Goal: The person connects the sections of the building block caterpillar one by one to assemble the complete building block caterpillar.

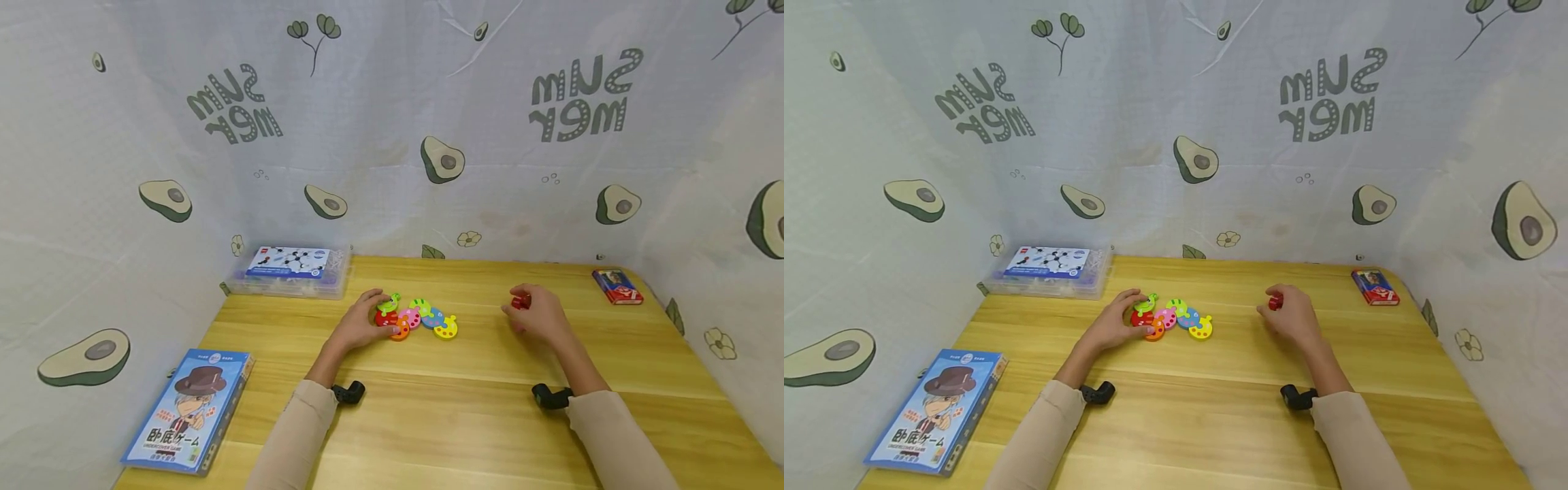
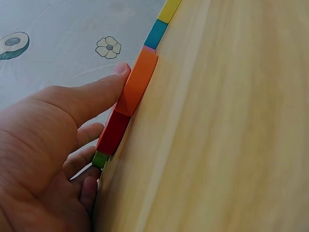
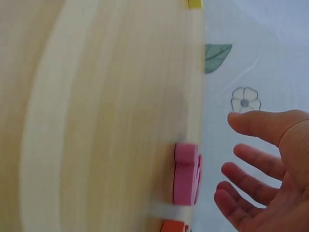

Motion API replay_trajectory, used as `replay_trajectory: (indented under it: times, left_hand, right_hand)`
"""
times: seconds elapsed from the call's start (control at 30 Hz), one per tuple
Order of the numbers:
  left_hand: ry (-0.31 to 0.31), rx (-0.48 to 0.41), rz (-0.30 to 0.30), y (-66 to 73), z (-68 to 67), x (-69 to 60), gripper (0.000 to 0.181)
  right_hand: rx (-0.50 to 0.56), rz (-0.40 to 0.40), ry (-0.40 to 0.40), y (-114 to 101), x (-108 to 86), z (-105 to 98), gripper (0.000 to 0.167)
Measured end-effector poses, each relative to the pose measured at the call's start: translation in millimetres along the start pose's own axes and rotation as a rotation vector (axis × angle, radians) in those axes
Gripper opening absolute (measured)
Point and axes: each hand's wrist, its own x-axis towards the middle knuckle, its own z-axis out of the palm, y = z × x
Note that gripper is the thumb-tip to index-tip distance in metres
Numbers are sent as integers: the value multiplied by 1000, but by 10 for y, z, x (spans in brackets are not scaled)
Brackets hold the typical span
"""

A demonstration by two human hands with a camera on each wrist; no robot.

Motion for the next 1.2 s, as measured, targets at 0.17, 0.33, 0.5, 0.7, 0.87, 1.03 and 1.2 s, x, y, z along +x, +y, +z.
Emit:
replay_trajectory:
  times: [0.17, 0.33, 0.5, 0.7, 0.87, 1.03, 1.2]
  left_hand:
    - [-4, 8, 8, -3, -14, -5, 75]
    - [-3, 11, 11, -8, -18, -8, 75]
    - [-8, 11, 9, -16, -6, -10, 75]
    - [2, 4, 9, -14, -1, -9, 74]
    - [-4, 9, 2, -3, -4, -9, 75]
    - [-8, 10, 10, 3, -13, -9, 75]
    - [-15, 22, 35, -14, -28, 2, 72]
  right_hand:
    - [-57, 39, -15, 125, 79, -72, 54]
    - [-127, 23, -52, 184, 141, -59, 54]
    - [-146, -5, -113, 192, 192, -27, 56]
    - [-186, -73, -169, 159, 264, -3, 60]
    - [-100, -45, -225, 162, 298, 16, 61]
    - [-61, -25, -221, 162, 311, 38, 57]
    - [-114, -48, -212, 151, 333, 42, 59]
